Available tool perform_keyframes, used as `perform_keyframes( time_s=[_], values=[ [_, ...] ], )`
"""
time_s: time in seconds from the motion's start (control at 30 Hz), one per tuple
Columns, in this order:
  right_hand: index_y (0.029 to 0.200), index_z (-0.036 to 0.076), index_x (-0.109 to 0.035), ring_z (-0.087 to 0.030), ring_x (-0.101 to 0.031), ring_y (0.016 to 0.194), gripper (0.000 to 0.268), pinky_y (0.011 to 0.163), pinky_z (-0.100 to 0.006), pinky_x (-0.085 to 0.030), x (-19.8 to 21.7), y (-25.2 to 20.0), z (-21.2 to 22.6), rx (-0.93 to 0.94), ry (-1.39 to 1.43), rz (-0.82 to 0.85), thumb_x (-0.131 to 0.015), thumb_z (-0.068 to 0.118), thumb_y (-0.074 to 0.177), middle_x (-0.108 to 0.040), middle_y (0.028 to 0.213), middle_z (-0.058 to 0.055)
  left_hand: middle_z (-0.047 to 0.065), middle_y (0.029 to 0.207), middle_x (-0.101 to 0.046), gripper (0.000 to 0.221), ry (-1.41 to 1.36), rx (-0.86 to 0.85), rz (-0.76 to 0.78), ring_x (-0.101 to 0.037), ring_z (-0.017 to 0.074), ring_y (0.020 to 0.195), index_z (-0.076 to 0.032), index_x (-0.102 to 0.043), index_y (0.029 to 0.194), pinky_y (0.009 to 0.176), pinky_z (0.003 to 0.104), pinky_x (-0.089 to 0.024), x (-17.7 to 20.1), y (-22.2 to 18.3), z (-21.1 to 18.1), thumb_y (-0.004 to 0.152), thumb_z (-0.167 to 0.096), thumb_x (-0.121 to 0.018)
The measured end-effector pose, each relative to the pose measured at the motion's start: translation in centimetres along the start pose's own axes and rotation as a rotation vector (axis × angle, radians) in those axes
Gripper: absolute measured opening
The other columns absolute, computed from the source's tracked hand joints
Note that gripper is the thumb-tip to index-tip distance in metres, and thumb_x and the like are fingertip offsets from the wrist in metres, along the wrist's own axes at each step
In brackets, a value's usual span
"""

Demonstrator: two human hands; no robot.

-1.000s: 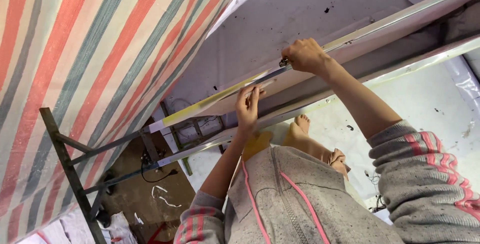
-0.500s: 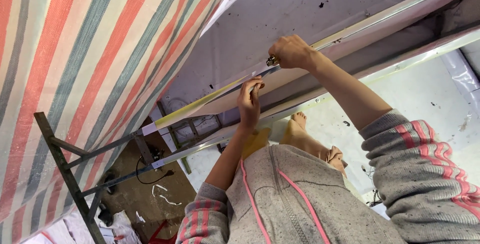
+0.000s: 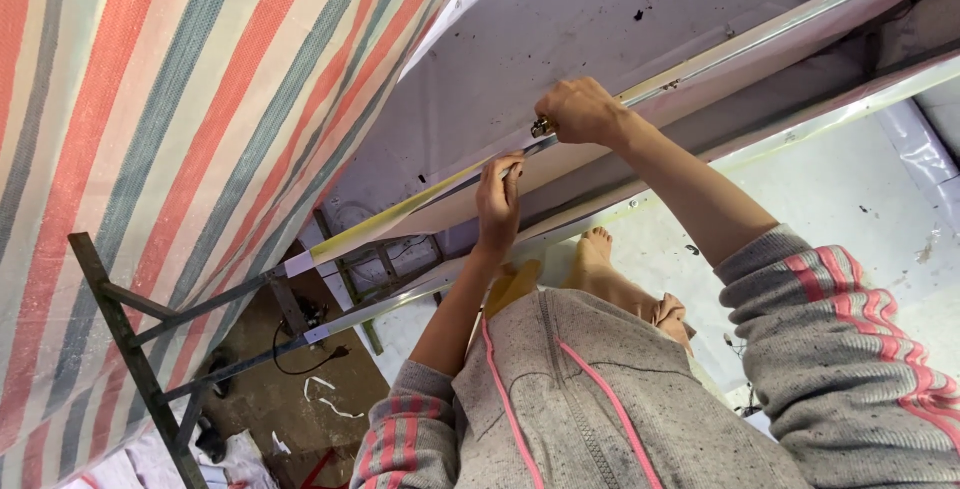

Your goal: Securing the edges of a vinyl banner to a metal frame using a lighter to heat and bond the material.

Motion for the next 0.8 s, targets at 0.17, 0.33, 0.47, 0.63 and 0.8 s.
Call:
perform_keyframes(
  time_s=[0.17,0.33,0.47,0.63,0.8],
  values=[
    [0.088,0.026,-0.073,-0.024,-0.076,0.077,0.020,0.066,-0.040,-0.062,-0.5,0.1,-0.3,0.023,0.007,-0.024,-0.070,0.018,0.070,-0.074,0.075,0.000,0.014,0.116,-0.068,0.010,-0.007,0.008,0.023,-0.071,0.0312,0.104,-0.008,-0.062,0.114,0.083,0.036,-0.062,-0.4,0.5,1.3,0.104,-0.011,-0.063],
    [0.087,0.024,-0.073,-0.025,-0.076,0.077,0.017,0.066,-0.041,-0.062,-0.6,0.1,-0.8,-0.007,0.024,-0.012,-0.068,0.017,0.072,-0.074,0.075,-0.002,0.011,0.099,-0.064,0.004,0.125,-0.075,0.023,-0.068,0.0332,0.093,-0.010,-0.059,0.108,0.078,0.042,-0.059,-0.1,1.1,0.1,0.107,-0.013,-0.056],
    [0.092,0.022,-0.075,-0.026,-0.076,0.080,0.018,0.069,-0.041,-0.063,-0.3,-0.2,-0.6,-0.045,-0.019,0.013,-0.068,0.019,0.075,-0.076,0.080,-0.004,0.012,0.094,-0.060,0.005,0.216,-0.140,0.070,-0.064,0.0359,0.091,-0.010,-0.056,0.104,0.077,0.044,-0.056,-0.1,1.3,-1.5,0.107,-0.012,-0.053],
    [0.093,0.025,-0.075,-0.024,-0.077,0.081,0.020,0.070,-0.040,-0.063,-1.3,0.1,-1.1,-0.064,-0.030,0.070,-0.066,0.020,0.075,-0.077,0.081,-0.002,0.010,0.085,-0.054,0.007,0.374,-0.225,0.102,-0.062,0.0352,0.086,-0.011,-0.054,0.100,0.074,0.041,-0.055,-0.1,1.2,-2.1,0.106,-0.012,-0.055],
    [0.092,0.030,-0.074,-0.021,-0.077,0.079,0.019,0.068,-0.038,-0.063,-1.5,0.5,-1.6,-0.081,-0.031,0.071,-0.068,0.022,0.076,-0.076,0.079,0.003,0.009,0.083,-0.053,0.011,0.464,-0.250,0.070,-0.062,0.0326,0.083,-0.012,-0.054,0.095,0.067,0.040,-0.056,0.0,0.9,-0.2,0.105,-0.015,-0.058]
  ],
)
Point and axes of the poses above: each hand's wrist, its own y-axis towards the middle knuckle, its own x-axis out of the back of the hand, z = x × y, the point moved 10 cm from there along y, towards the middle knuckle
